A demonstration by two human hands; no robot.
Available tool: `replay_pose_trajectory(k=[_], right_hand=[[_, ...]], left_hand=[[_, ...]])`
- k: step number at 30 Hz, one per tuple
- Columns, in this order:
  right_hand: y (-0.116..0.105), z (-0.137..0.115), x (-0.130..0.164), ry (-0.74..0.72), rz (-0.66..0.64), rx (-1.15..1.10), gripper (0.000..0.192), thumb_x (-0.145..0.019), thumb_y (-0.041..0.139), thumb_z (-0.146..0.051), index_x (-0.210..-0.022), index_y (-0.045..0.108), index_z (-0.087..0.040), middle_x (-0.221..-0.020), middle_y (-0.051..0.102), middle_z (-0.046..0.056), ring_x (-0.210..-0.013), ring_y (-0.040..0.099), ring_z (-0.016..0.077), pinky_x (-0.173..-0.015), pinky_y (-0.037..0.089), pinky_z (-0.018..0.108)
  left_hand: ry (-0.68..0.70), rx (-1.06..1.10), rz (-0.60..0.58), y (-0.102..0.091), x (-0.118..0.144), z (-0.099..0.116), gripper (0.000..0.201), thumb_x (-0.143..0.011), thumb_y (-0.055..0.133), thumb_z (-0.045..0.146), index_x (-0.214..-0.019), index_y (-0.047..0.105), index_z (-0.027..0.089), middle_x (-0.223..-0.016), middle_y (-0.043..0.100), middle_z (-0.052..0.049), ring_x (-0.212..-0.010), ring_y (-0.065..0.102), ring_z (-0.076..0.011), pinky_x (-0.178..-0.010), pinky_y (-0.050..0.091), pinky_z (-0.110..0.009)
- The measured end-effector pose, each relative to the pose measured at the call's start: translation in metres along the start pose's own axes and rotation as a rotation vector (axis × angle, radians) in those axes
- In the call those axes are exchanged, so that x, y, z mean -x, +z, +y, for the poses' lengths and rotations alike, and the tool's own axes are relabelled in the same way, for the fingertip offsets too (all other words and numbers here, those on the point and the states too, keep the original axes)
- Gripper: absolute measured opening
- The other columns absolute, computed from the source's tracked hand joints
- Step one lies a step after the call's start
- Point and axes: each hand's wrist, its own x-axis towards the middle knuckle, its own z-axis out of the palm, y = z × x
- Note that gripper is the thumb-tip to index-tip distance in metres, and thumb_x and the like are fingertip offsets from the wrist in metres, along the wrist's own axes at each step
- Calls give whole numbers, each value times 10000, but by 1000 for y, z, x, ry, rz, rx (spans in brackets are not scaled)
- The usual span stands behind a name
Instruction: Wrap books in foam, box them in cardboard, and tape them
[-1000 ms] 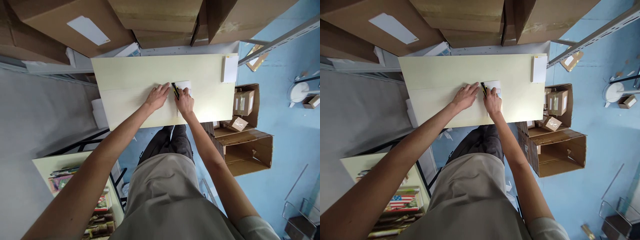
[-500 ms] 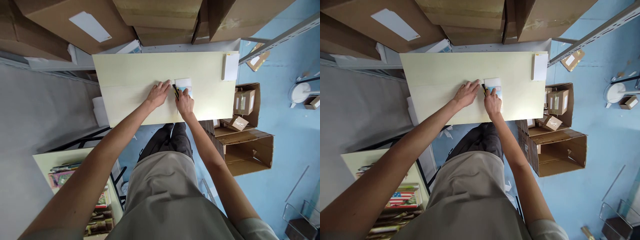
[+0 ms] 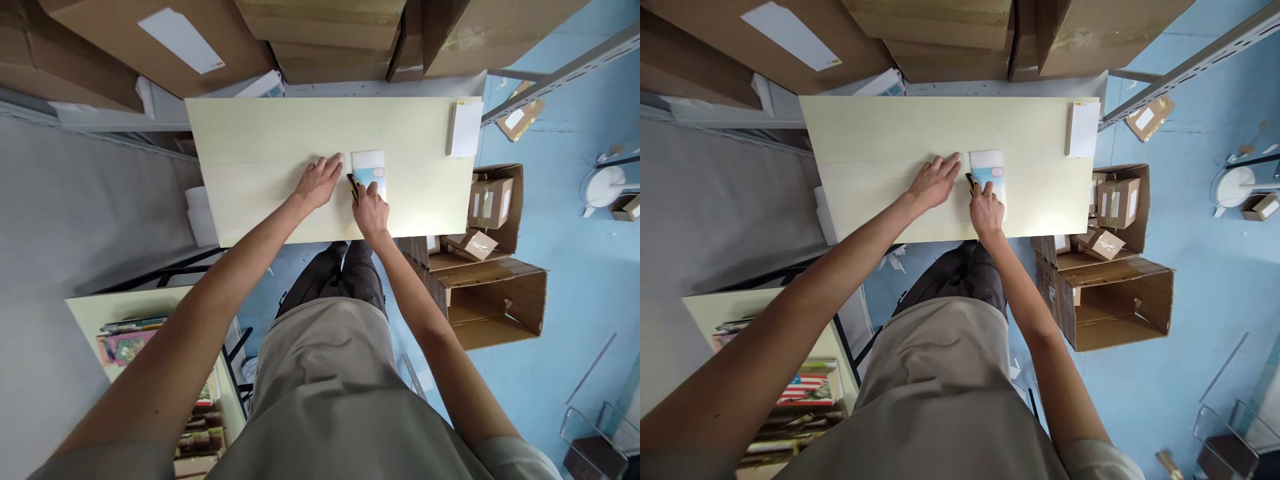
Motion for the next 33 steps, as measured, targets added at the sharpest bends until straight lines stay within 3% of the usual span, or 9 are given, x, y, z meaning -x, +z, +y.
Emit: replay_pose_trajectory(k=[8,14,22,25,27,30,33], right_hand=[[5,1,23,-21,-38,58,381,-1170,423,-153,-1483,637,-115,-1493,635,279,-1140,750,297,-893,644,396],[15,11,56,-61,-77,138,430,-1166,344,-113,-1477,640,-128,-1447,658,263,-1153,763,298,-884,665,382],[9,18,108,-85,-273,204,455,-1158,322,-83,-1440,677,-128,-1468,658,254,-1137,788,281,-870,658,353],[-5,23,120,-94,-336,199,391,-1155,402,-108,-1400,705,-141,-1473,662,238,-1132,790,270,-847,633,322],[-20,31,123,-92,-300,179,362,-1170,446,-173,-1437,689,-151,-1482,662,224,-1157,783,275,-827,612,312],[-52,50,117,-28,-160,132,382,-1190,497,-300,-1523,644,-185,-1473,680,188,-1144,783,272,-797,575,309],[-97,75,99,21,53,71,438,-1178,546,-356,-1585,607,-206,-1451,707,157,-1105,783,271,-782,542,312]], left_hand=[[-1,10,-8,3,-1,-3,742,-1134,529,359,-1819,339,146,-1909,289,-205,-1672,357,-482,-1345,381,-702],[-29,30,-37,3,-2,-1,757,-1123,541,348,-1825,327,158,-1925,251,-190,-1695,312,-494,-1363,338,-736],[-49,33,-60,0,-3,2,769,-1125,496,285,-1850,275,154,-1930,250,-180,-1697,307,-489,-1358,351,-738],[-63,36,-70,-6,-5,4,750,-1109,486,235,-1837,325,154,-1922,288,-167,-1683,349,-468,-1341,409,-703],[-97,39,-84,-14,-8,8,715,-1091,471,186,-1804,412,157,-1907,336,-155,-1649,429,-443,-1310,472,-668],[-152,23,-70,-35,-15,23,593,-1081,462,154,-1642,651,168,-1860,445,-133,-1498,636,-392,-1247,561,-594],[-138,-28,5,-71,-29,45,457,-1080,499,185,-1391,834,206,-1759,597,-92,-1350,759,-340,-1182,615,-509]])
